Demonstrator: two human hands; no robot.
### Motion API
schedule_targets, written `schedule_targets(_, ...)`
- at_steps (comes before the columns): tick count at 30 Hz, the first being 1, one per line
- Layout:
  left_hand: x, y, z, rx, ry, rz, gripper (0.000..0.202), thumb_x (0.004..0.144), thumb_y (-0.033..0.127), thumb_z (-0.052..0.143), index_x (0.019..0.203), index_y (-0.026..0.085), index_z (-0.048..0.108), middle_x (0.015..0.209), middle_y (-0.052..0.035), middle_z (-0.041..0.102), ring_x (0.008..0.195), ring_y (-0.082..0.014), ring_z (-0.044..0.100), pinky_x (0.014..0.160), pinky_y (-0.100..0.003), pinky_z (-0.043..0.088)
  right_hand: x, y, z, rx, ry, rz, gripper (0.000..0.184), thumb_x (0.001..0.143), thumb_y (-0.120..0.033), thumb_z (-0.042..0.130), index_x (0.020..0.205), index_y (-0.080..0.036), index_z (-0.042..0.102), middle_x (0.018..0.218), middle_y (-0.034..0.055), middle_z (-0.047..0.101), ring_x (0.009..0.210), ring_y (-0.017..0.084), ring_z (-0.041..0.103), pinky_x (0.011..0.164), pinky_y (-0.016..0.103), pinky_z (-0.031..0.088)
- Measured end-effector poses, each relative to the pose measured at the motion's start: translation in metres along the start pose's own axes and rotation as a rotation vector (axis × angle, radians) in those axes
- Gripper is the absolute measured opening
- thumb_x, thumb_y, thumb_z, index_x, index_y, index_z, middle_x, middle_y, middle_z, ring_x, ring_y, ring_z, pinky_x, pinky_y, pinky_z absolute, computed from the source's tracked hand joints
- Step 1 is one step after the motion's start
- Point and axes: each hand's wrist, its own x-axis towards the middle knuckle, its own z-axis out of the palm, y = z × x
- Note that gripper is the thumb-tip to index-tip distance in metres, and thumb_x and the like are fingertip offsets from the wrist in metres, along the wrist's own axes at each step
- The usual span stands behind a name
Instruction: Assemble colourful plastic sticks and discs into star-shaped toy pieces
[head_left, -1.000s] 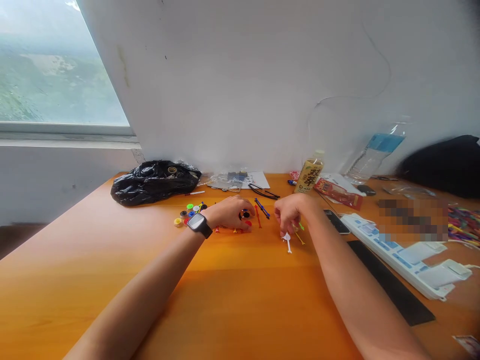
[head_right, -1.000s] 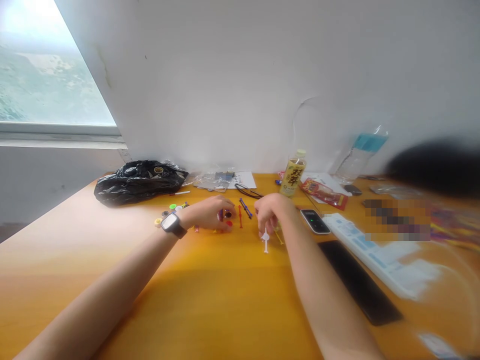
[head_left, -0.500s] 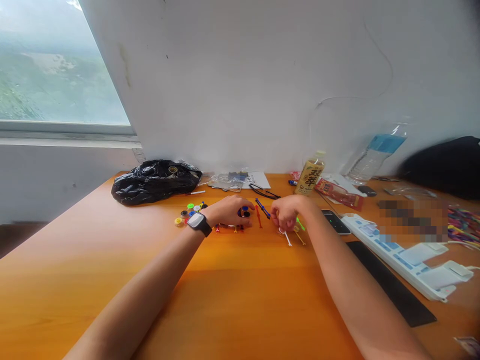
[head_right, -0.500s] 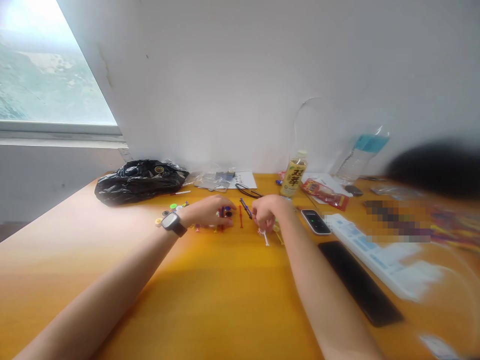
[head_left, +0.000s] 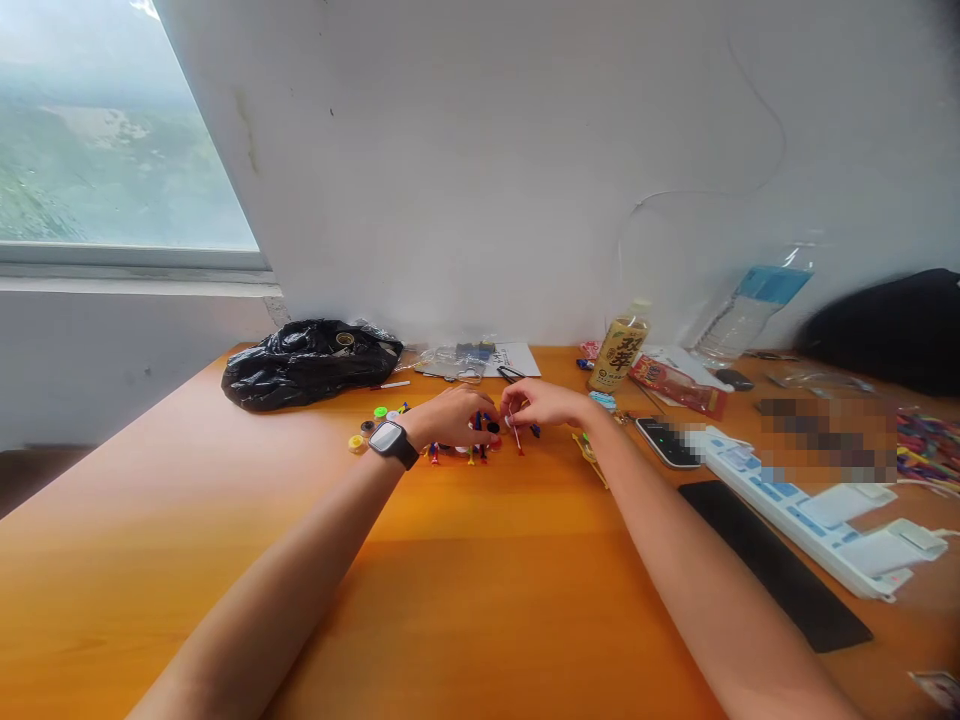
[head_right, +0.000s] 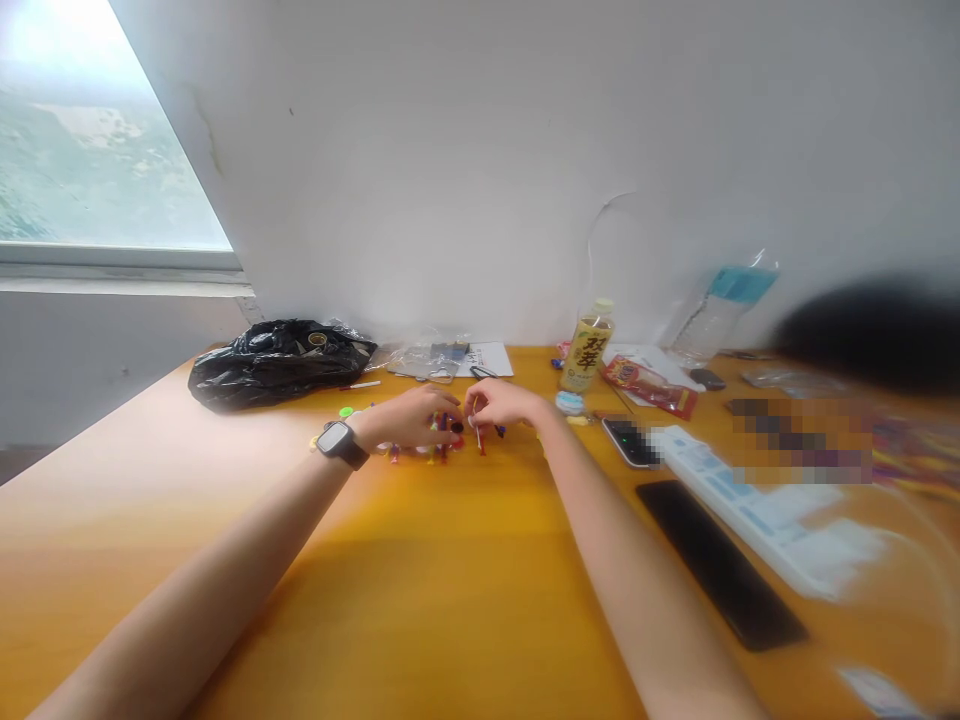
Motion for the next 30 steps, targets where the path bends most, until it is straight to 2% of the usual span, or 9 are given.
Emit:
schedule_targets(3,0.001,-0.005,0.002,0.061,0.04,-0.023,0.022,0.089,0.038,0.075,0.103,0.022,0.081,0.095,-0.0066,0.077,0.09,-0.0211,0.07,0.083,-0.027,0.051,0.0,0.004,-0.001,0.003,-0.027,0.022,0.017,0.074,-0.014,0.07,0.09,-0.018,0.071,0.086,0.0054,0.079,0.078,0.021,0.075,0.066,0.025,0.054)
schedule_targets(6,0.002,-0.008,0.005,0.089,0.101,-0.02,0.024,0.091,0.035,0.073,0.11,0.021,0.078,0.104,-0.0074,0.078,0.106,-0.0249,0.069,0.095,-0.031,0.05,-0.003,0.006,-0.007,-0.002,-0.014,0.059,0.015,0.073,-0.012,0.07,0.087,-0.017,0.069,0.084,0.006,0.077,0.076,0.021,0.075,0.067,0.026,0.056)
schedule_targets(9,0.003,-0.004,0.004,0.03,0.178,-0.038,0.03,0.095,0.035,0.068,0.12,0.02,0.075,0.117,-0.0092,0.077,0.111,-0.026,0.069,0.097,-0.033,0.051,-0.006,0.006,-0.012,0.047,0.061,0.068,0.017,0.073,-0.011,0.071,0.09,-0.016,0.068,0.084,0.0054,0.075,0.077,0.02,0.074,0.07,0.027,0.058)
schedule_targets(11,0.004,0.003,0.003,-0.045,0.252,-0.041,0.033,0.098,0.037,0.065,0.125,0.02,0.073,0.123,-0.0096,0.076,0.113,-0.0257,0.07,0.098,-0.034,0.052,-0.008,0.003,-0.014,0.158,0.138,0.017,0.026,0.073,-0.012,0.071,0.098,-0.017,0.065,0.082,0.0032,0.073,0.076,0.02,0.074,0.071,0.028,0.059)
schedule_targets(13,0.007,0.011,0.003,-0.127,0.339,-0.027,0.031,0.099,0.038,0.065,0.123,0.02,0.072,0.123,-0.0082,0.076,0.112,-0.0243,0.071,0.098,-0.033,0.053,-0.009,-0.003,-0.015,0.317,0.218,-0.058,0.037,0.073,-0.012,0.073,0.108,-0.019,0.062,0.083,0.0009,0.071,0.075,0.019,0.073,0.072,0.029,0.06)
schedule_targets(16,0.012,0.018,0.005,-0.249,0.471,-0.023,0.025,0.099,0.035,0.064,0.118,0.02,0.071,0.112,-0.0063,0.078,0.101,-0.0199,0.073,0.091,-0.03,0.056,-0.01,-0.013,-0.014,0.525,0.309,-0.142,0.05,0.073,-0.015,0.077,0.119,-0.022,0.06,0.091,0.0009,0.072,0.079,0.018,0.074,0.079,0.031,0.062)
schedule_targets(19,0.016,0.019,0.008,-0.323,0.554,-0.027,0.023,0.099,0.03,0.063,0.118,0.018,0.068,0.101,-0.0056,0.077,0.091,-0.0167,0.073,0.084,-0.027,0.058,-0.01,-0.02,-0.015,0.6,0.319,-0.178,0.043,0.073,-0.019,0.08,0.114,-0.019,0.066,0.096,0.0037,0.074,0.084,0.018,0.074,0.082,0.031,0.061)
schedule_targets(23,0.018,0.016,0.009,-0.366,0.603,0.002,0.023,0.096,0.027,0.068,0.117,0.018,0.066,0.101,-0.0052,0.076,0.09,-0.0154,0.073,0.085,-0.027,0.059,-0.013,-0.021,-0.017,0.557,0.296,-0.186,0.026,0.074,-0.021,0.08,0.098,-0.018,0.071,0.093,0.0047,0.076,0.085,0.017,0.073,0.08,0.028,0.06)
schedule_targets(30,0.019,0.015,0.01,-0.34,0.602,-0.025,0.017,0.096,0.029,0.068,0.108,0.017,0.07,0.096,-0.0052,0.077,0.088,-0.0166,0.074,0.086,-0.028,0.06,-0.016,-0.017,-0.017,0.571,0.249,-0.171,0.027,0.078,-0.025,0.077,0.102,-0.02,0.065,0.083,0.003,0.075,0.078,0.016,0.071,0.077,0.029,0.059)
